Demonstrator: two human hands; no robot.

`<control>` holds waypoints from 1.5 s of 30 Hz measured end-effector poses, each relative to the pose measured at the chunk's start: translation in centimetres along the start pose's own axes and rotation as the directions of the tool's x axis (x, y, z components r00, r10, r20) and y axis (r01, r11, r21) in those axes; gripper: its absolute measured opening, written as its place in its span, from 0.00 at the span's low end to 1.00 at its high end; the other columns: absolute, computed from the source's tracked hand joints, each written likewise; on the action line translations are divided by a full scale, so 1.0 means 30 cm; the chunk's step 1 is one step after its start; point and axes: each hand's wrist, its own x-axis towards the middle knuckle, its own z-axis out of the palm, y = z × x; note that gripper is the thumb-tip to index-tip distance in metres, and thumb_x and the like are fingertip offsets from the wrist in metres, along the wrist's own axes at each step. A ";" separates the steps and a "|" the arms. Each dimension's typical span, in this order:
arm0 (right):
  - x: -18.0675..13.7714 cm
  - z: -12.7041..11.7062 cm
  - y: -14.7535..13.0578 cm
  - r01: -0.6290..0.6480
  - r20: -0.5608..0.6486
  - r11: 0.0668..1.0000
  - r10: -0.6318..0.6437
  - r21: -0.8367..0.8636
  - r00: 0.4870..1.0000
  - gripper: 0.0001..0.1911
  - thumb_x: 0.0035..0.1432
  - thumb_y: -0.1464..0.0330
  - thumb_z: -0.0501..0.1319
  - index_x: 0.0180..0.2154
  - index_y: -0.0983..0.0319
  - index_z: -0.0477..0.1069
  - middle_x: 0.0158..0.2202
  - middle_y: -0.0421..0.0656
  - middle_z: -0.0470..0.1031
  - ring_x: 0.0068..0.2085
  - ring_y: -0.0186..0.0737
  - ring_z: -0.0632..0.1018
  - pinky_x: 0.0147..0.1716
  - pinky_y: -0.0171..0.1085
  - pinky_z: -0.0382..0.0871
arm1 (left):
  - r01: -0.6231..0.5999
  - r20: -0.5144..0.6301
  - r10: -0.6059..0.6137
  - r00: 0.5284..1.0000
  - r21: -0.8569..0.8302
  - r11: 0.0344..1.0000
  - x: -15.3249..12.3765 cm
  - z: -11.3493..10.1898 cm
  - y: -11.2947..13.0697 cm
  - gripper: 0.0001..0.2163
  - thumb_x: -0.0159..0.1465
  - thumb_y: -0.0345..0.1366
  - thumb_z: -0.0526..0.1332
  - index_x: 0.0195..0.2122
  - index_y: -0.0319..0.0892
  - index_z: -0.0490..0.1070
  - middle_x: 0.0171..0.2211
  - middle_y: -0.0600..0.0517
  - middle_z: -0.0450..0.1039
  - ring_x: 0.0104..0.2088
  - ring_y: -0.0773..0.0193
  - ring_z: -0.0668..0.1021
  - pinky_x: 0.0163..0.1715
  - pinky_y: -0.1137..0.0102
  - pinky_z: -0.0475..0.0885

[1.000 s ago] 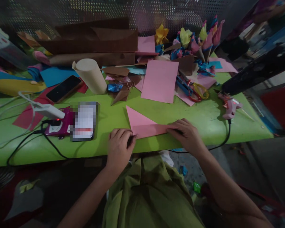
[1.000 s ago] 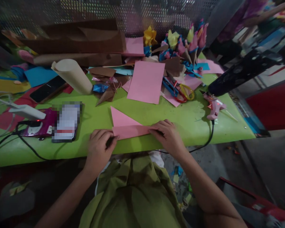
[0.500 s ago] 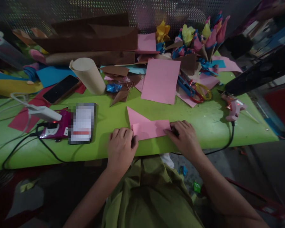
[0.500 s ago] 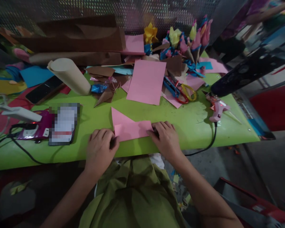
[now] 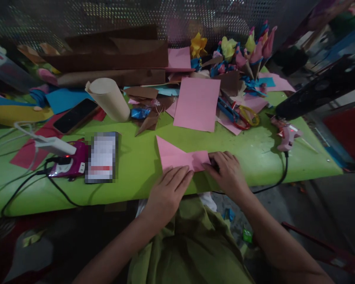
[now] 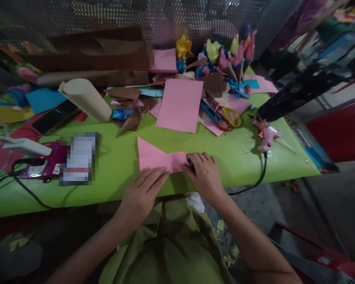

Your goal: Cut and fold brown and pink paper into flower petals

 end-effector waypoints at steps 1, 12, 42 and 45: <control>0.001 0.002 0.000 0.003 -0.003 1.000 -0.003 -0.001 1.000 0.11 0.69 0.61 0.53 0.36 0.57 0.69 0.30 0.44 0.75 0.35 0.48 0.72 0.34 0.43 0.58 | -0.016 0.048 0.016 0.999 0.005 1.000 0.001 0.004 0.009 0.23 0.70 0.29 0.51 0.66 0.41 0.61 0.62 0.44 0.69 0.62 0.55 0.70 0.62 0.57 0.66; -0.054 -0.044 -0.021 0.004 -0.186 0.979 0.034 0.203 0.982 0.18 0.68 0.67 0.54 0.58 0.54 0.66 0.47 0.48 0.79 0.48 0.51 0.78 0.47 0.49 0.69 | 0.007 0.173 -0.023 0.985 0.096 0.995 -0.003 0.021 0.030 0.30 0.71 0.46 0.51 0.70 0.34 0.53 0.69 0.44 0.57 0.69 0.54 0.59 0.67 0.58 0.57; -0.011 -0.055 -0.062 0.240 0.033 0.971 -0.240 -0.017 0.970 0.18 0.65 0.69 0.60 0.56 0.55 0.71 0.58 0.44 0.76 0.47 0.48 0.76 0.43 0.45 0.65 | 0.149 0.098 -0.149 0.984 0.006 0.989 -0.125 -0.108 -0.050 0.20 0.71 0.37 0.53 0.62 0.42 0.66 0.62 0.46 0.70 0.60 0.52 0.73 0.61 0.51 0.64; 0.050 -0.058 -0.064 0.260 0.160 0.966 -0.258 0.012 0.953 0.28 0.63 0.67 0.62 0.64 0.54 0.63 0.62 0.47 0.71 0.49 0.52 0.73 0.44 0.47 0.67 | 0.186 0.073 -0.181 0.981 -0.066 0.980 -0.104 -0.121 -0.066 0.20 0.71 0.37 0.51 0.64 0.42 0.64 0.63 0.45 0.69 0.61 0.54 0.72 0.61 0.54 0.65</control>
